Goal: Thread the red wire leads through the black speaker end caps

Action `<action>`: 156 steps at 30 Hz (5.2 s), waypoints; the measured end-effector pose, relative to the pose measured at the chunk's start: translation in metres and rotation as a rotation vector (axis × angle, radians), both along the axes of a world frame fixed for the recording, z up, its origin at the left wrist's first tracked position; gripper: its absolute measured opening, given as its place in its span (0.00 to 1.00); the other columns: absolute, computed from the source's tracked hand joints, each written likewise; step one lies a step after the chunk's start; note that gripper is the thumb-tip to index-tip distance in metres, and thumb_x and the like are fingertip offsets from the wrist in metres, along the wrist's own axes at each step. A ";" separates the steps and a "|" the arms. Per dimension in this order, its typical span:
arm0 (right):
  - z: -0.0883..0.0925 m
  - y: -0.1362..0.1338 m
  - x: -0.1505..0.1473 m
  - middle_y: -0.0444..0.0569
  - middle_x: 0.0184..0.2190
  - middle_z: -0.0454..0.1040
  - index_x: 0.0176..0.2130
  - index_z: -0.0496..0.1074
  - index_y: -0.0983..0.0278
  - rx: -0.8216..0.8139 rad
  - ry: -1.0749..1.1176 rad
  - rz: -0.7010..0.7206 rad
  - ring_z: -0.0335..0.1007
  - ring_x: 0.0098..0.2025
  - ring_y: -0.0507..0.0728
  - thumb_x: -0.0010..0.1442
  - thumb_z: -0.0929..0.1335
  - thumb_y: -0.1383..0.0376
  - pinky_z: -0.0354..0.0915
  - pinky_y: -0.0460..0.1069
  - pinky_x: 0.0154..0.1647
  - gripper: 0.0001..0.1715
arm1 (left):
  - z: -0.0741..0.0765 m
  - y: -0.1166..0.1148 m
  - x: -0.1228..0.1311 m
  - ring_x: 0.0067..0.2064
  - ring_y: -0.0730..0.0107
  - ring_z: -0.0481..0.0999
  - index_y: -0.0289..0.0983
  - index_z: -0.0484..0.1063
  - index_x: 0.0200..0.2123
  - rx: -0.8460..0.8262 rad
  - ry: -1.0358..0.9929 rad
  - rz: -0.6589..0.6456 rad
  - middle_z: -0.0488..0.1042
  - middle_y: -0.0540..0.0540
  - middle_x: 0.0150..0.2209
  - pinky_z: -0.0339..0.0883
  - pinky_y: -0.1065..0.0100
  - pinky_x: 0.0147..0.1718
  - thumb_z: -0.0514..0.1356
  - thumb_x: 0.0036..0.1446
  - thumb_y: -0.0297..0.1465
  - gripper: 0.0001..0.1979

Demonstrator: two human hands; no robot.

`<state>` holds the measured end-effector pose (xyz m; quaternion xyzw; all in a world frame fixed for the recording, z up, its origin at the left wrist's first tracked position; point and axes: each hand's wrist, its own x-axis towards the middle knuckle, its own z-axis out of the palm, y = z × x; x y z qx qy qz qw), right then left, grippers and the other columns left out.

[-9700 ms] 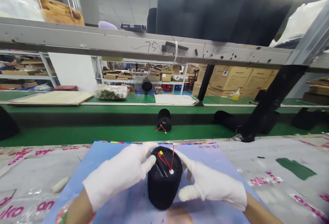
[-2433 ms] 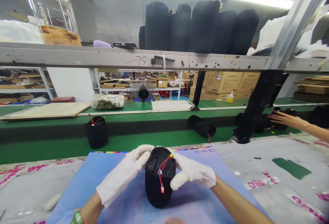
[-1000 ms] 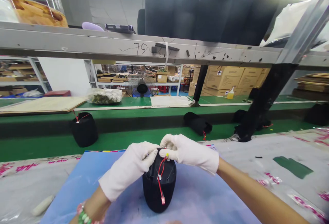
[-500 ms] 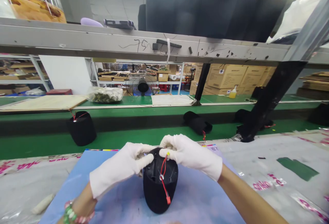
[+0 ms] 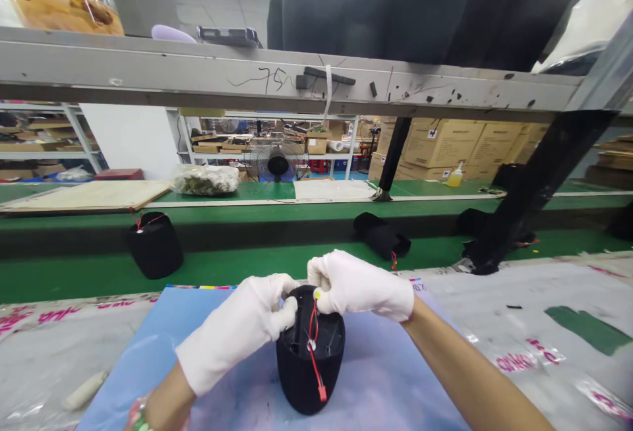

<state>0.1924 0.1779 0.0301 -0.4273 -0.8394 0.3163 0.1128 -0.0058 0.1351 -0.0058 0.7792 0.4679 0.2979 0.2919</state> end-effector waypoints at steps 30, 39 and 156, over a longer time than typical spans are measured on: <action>-0.070 -0.100 0.036 0.50 0.35 0.74 0.47 0.70 0.64 1.170 0.352 0.070 0.71 0.38 0.58 0.66 0.64 0.68 0.69 0.54 0.38 0.10 | -0.038 -0.057 -0.044 0.40 0.68 0.80 0.41 0.75 0.42 0.986 0.002 0.081 0.79 0.47 0.38 0.75 0.70 0.42 0.56 0.65 0.35 0.09; -0.087 -0.090 0.001 0.52 0.36 0.75 0.45 0.70 0.66 1.204 0.427 -0.146 0.71 0.41 0.59 0.67 0.65 0.59 0.69 0.54 0.42 0.12 | -0.059 -0.046 -0.005 0.41 0.66 0.81 0.39 0.68 0.48 1.039 0.048 0.050 0.79 0.43 0.38 0.76 0.67 0.41 0.55 0.66 0.34 0.10; -0.029 -0.097 0.008 0.57 0.57 0.70 0.42 0.71 0.64 0.713 0.108 0.050 0.63 0.61 0.66 0.57 0.72 0.67 0.65 0.59 0.57 0.12 | -0.005 -0.041 -0.001 0.29 0.73 0.74 0.41 0.65 0.34 0.736 0.098 -0.315 0.76 0.53 0.29 0.66 0.72 0.30 0.53 0.63 0.23 0.08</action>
